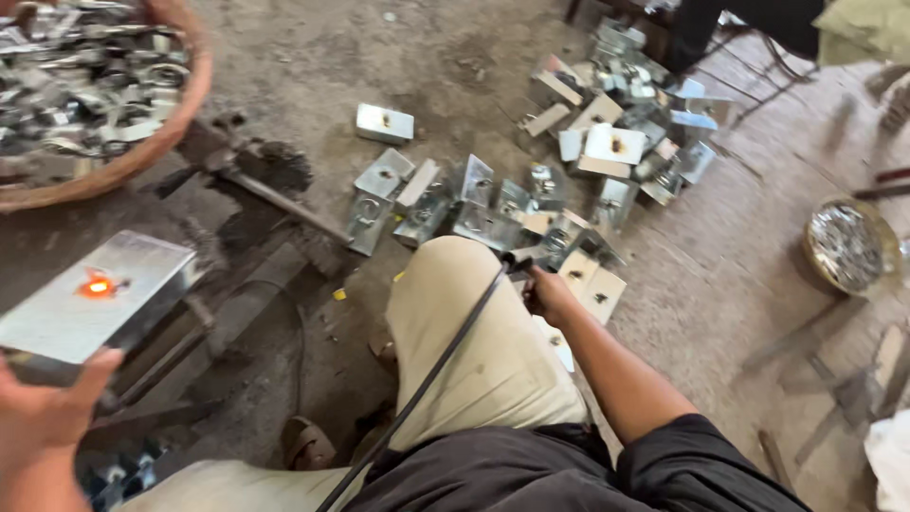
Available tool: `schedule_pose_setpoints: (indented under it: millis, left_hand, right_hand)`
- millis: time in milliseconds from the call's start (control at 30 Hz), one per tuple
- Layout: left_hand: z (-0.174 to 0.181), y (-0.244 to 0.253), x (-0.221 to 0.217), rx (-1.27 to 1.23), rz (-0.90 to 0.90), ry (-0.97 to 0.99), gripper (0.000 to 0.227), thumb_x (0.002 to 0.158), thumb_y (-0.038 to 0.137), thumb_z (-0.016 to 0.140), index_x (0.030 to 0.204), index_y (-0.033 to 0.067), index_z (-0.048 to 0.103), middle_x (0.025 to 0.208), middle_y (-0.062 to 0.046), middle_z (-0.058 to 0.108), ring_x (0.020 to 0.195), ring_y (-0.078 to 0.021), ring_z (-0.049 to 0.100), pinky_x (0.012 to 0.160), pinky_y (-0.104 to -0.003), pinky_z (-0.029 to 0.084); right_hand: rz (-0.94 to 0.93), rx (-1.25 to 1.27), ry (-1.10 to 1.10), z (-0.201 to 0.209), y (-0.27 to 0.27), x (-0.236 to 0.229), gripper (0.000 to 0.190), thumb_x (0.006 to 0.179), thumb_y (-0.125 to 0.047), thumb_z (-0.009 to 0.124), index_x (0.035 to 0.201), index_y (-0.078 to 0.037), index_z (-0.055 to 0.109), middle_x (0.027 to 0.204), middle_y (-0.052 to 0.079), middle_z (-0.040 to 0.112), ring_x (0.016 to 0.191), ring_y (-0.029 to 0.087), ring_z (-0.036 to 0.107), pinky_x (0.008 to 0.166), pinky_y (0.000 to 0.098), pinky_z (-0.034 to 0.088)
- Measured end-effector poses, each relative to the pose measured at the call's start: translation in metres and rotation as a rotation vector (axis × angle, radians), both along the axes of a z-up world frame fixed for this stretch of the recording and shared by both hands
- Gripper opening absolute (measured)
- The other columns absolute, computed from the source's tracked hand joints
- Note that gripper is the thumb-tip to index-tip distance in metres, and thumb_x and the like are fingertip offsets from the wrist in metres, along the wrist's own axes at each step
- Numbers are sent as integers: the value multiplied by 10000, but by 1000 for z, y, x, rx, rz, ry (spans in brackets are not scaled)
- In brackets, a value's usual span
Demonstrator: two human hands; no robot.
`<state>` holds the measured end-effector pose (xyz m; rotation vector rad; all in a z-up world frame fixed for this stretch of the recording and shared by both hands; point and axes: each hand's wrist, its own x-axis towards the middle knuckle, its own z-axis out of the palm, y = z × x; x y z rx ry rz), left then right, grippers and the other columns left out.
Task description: The person sits on the floor and repeatedly picks up small metal boxes and metal rings, places them on a work surface, and welds the rings to the boxes using a handheld welding torch. Finished units are set aside on the floor.
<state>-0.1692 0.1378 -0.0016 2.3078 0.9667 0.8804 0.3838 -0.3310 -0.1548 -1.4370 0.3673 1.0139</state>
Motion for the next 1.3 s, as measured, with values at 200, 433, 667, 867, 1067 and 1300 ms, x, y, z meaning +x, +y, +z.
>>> schedule_pose_setpoints:
  millis: [200,433,667,867,1067,1300]
  left_hand:
    - [67,-12,74,159,-19,503,662,822,356,872,1290,-35,615,1162,-220,645,996,-335,647,903,-411,528]
    - [229,-115,245,573,-426,406,1010,479,398,949,1385,73,643,1280,-284,583,1109,-412,630,910,-478,535]
    - [185,-206,385,9,-878,-30,1032,685,516,892,1554,158,463,1458,-176,498,1232,-362,614,1028,-489,535]
    - [90,-236,398,262,-666,130,1115,757,591,819,1607,79,313,1661,-187,287,1476,-478,320,1158,-556,287]
    - [56,-160,267,-12,-445,280,888,812,552,754,1524,98,478,1591,-205,449,1448,-407,445,1157,-486,382]
    - [24,-93,42,-276,162,962,962,777,620,756,1623,235,509,1354,-201,699,1064,-395,746,960,-477,567]
  right_hand:
    - [180,-188,-91,-10,-35,-24,400,924,-327,733,658,-85,557,570,39,512,441,157,448,408,309,327]
    - [257,-146,-92,-44,-66,-52,334,931,-272,727,718,-54,589,591,26,494,449,137,414,411,306,306]
    - [303,-208,-148,-35,-84,-55,329,928,-267,747,776,-2,624,635,41,547,493,141,483,444,312,378]
    - [293,-234,-227,-40,-124,-64,300,929,-269,728,825,8,679,652,45,602,505,137,524,462,304,411]
    - [133,-281,-318,-46,-145,-58,235,914,-245,740,850,-23,695,644,29,590,512,116,503,471,297,404]
    - [-94,-241,-781,-18,-85,19,303,959,-241,717,743,-46,636,616,8,578,525,90,504,488,279,402]
